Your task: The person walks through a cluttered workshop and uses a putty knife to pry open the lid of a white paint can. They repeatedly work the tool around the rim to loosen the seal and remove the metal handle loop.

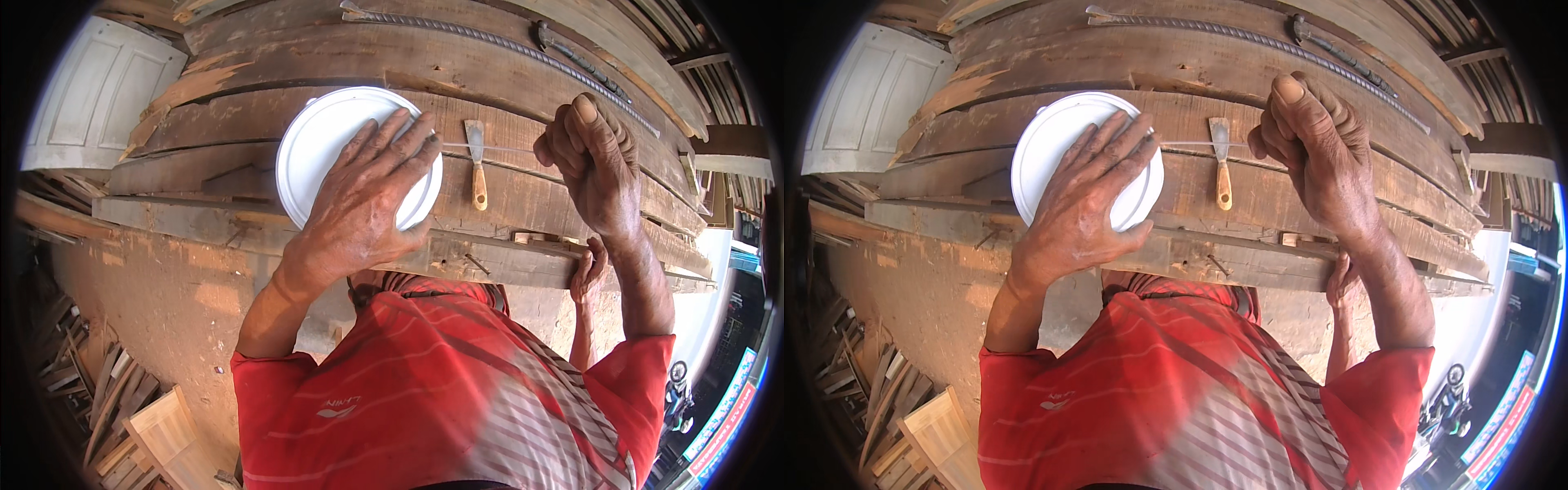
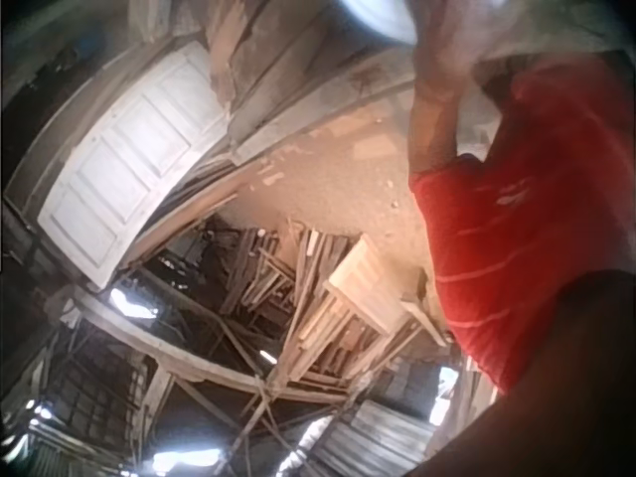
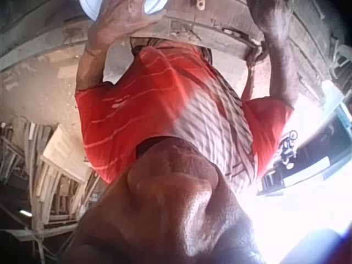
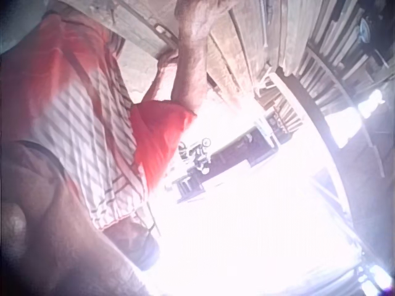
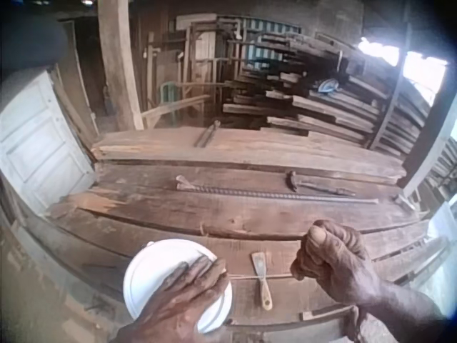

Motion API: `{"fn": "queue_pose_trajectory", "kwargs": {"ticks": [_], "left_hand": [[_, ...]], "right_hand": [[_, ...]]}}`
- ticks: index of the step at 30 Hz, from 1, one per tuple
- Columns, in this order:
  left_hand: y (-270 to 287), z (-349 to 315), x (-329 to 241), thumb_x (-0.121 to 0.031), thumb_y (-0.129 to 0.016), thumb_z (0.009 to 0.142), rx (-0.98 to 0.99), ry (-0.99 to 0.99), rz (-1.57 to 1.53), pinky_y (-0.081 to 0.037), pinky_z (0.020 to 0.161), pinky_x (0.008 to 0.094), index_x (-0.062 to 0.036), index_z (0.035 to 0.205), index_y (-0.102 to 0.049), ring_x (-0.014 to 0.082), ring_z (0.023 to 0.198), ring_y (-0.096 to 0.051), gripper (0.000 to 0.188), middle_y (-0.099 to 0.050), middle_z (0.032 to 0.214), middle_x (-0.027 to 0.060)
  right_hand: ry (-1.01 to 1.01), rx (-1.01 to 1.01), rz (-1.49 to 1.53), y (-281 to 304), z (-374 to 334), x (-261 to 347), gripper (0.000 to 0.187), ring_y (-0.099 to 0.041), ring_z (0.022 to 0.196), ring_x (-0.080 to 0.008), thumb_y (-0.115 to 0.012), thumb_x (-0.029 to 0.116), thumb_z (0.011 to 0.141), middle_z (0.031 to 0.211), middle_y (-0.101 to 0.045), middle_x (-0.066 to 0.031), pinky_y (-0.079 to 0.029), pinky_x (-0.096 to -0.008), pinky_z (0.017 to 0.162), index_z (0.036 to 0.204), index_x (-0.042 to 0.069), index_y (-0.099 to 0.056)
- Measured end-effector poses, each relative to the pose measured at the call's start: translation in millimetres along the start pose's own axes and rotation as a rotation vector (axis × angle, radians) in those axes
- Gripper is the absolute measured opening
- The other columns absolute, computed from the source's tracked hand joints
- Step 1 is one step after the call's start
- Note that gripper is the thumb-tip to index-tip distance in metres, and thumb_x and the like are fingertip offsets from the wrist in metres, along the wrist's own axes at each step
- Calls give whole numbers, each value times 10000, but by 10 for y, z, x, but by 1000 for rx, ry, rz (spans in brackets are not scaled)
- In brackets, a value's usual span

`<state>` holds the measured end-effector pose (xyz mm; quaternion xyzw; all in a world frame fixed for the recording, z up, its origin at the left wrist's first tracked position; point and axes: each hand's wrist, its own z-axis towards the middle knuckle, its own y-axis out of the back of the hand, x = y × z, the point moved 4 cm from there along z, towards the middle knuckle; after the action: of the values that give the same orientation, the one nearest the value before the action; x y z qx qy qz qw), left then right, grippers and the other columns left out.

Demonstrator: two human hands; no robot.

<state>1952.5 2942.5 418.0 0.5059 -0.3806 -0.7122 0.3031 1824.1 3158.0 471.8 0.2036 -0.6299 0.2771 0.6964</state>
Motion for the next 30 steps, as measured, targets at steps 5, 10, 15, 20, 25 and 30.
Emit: {"fn": "queue_pose_trajectory", "kwargs": {"ticks": [5, 10, 15, 20, 25, 30], "left_hand": [[23, -55, 6, -216, -850, 725, 71, -52, -32, -242, 1291, 546, -107, 1540, -524, 349, 1579, -289, 885, -365, 1691, 131], [152, -228, -31, -398, -924, 689, -19, 89, 149, -162, 1267, 667, -152, 1574, -491, 414, 1595, -221, 1016, -313, 1718, 134], [-34, -944, 82, -434, -779, 909, -550, 529, -172, -220, 1240, 622, 12, 1628, -285, 428, 1558, -258, 980, -281, 1658, 302], [-429, -964, 214, -298, -535, 1090, -773, 722, -742, -401, 1110, 443, 93, 1530, -347, 317, 1297, -499, 618, -475, 1431, 250], [-295, -703, 377, -364, -517, 1102, -789, 659, -737, -449, 1040, 417, 59, 1476, -440, 264, 1230, -540, 570, -535, 1355, 212], [47, -316, 969, -474, -501, 1080, -621, 654, -768, -493, 989, 434, 8, 1416, -555, 264, 1145, -625, 590, -646, 1195, 183]], "right_hand": [[-18, -5, 3, -88, -104, 101, 414, -370, 617, -90, -491, 324, 1145, 662, -393, 29, -474, -315, 706, 794, 107, -469], [-13, -36, -62, -63, -276, 37, 389, -352, 621, -93, -462, 313, 1149, 685, -388, 25, -465, -326, 715, 816, 114, -464], [32, -9, -135, -96, -255, 88, 398, -359, 606, -91, -452, 327, 1149, 687, -400, 19, -489, -335, 727, 814, 111, -459], [14, 60, -166, -258, -281, 236, 412, -437, 654, -100, -516, 346, 1130, 715, -464, 3, -454, -309, 653, 824, 69, -514], [51, 53, -38, -377, -429, 265, 409, -515, 696, -144, -521, 333, 1121, 701, -473, -7, -496, -320, 697, 826, 49, -514], [64, 45, 15, -466, -473, 160, 383, -527, 707, -154, -516, 329, 1123, 716, -489, -17, -530, -357, 735, 864, 48, -527]]}}
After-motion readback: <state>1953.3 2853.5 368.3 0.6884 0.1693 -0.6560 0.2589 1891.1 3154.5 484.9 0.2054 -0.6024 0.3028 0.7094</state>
